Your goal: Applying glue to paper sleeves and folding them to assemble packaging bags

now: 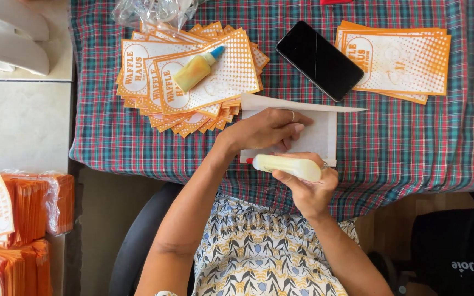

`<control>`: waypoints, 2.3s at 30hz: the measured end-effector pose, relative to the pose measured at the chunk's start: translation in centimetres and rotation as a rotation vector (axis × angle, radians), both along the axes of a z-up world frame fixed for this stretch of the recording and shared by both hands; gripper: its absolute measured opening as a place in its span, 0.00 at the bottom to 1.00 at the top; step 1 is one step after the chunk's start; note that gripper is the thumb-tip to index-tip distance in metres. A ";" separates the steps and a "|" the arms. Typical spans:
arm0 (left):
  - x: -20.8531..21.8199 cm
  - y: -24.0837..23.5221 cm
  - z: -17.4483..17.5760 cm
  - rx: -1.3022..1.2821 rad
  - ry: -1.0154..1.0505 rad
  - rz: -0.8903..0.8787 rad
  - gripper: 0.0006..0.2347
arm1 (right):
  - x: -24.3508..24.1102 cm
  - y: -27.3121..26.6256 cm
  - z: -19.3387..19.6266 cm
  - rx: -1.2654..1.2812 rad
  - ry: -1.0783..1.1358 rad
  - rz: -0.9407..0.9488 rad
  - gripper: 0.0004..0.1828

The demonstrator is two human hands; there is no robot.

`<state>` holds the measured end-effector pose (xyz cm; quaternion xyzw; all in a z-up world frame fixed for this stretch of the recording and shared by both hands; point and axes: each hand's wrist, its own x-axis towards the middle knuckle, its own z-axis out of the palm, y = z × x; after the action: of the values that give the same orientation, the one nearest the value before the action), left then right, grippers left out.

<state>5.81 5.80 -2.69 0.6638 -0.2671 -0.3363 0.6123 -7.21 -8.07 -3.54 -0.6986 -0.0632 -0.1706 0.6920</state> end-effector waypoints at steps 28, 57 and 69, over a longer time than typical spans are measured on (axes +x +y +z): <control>-11.7 4.5 0.3 0.385 -1.203 0.646 0.03 | 2.6 -11.9 3.4 -0.873 -0.397 0.114 0.09; -11.5 3.7 1.5 0.433 -0.986 0.750 0.05 | 5.4 -12.7 4.9 -1.334 -0.081 0.392 0.38; -7.7 -7.8 -2.0 0.816 -0.956 0.674 0.22 | 6.3 -12.9 4.8 -1.476 -0.020 0.510 0.56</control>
<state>-1.84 -1.96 -4.73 0.9613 -0.1392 0.1260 0.2016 -0.90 -20.99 1.30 -0.9405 -0.3252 0.0738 0.0656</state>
